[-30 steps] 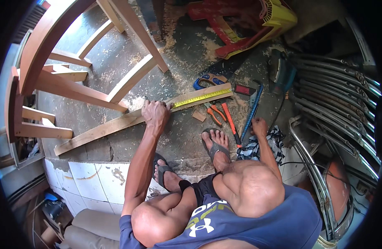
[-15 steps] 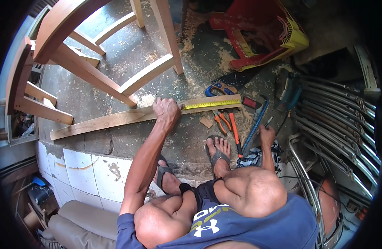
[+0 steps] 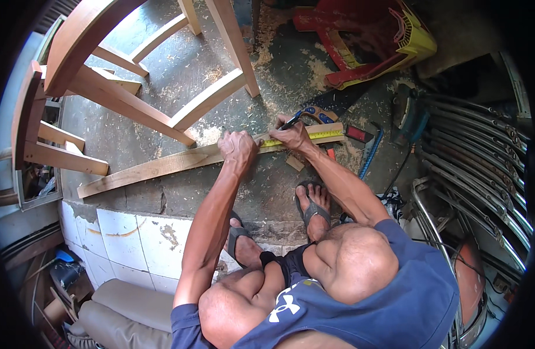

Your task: The person measures a wooden board with a tape measure, marks it with a pencil using a square ruler, saws the board by hand, planes it with an electric planer, and then hammers small wooden blocks into a wooden stool frame.

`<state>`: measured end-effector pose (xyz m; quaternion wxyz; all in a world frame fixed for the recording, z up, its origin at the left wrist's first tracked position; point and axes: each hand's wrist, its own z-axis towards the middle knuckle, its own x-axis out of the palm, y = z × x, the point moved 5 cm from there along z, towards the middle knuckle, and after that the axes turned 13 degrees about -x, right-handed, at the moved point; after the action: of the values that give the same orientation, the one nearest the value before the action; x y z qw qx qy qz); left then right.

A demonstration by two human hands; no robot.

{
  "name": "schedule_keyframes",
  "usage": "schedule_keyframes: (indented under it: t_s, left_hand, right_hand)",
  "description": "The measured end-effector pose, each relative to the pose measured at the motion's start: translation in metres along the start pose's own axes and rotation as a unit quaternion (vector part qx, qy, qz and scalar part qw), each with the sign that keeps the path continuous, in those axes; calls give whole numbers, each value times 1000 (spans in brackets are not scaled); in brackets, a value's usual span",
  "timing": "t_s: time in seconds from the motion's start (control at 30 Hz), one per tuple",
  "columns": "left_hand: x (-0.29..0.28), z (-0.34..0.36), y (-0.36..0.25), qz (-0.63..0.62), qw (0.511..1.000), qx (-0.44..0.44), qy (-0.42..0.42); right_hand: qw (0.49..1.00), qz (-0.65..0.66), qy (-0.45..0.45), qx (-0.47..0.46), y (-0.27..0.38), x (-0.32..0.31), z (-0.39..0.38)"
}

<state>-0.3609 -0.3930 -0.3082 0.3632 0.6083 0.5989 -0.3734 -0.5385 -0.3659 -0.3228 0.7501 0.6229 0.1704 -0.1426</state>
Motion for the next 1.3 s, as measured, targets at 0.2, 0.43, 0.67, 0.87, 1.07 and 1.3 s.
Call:
schedule_keyframes:
  t_s: [0.2, 0.43, 0.67, 0.87, 1.07, 1.3]
  left_hand:
    - [-2, -2, 1, -16, 1000, 3, 17]
    - [0, 0, -3, 0, 1000, -6, 18]
    - [1, 0, -2, -6, 1000, -7, 22]
    - [-2, -1, 2, -6, 1000, -5, 18]
    - [-2, 1, -3, -8, 999, 35, 11]
    - [57, -79, 47, -161, 984, 65, 46]
  right_hand:
    - [1000, -7, 15, -19, -11, 8, -1]
    - [994, -62, 9, -92, 1, 7, 0]
    - [991, -70, -1, -112, 1, 9, -4]
    - [995, -53, -7, -82, 1, 13, -6]
    - [999, -32, 4, -30, 10, -4, -15]
    - [880, -236, -369, 182, -31, -157, -162]
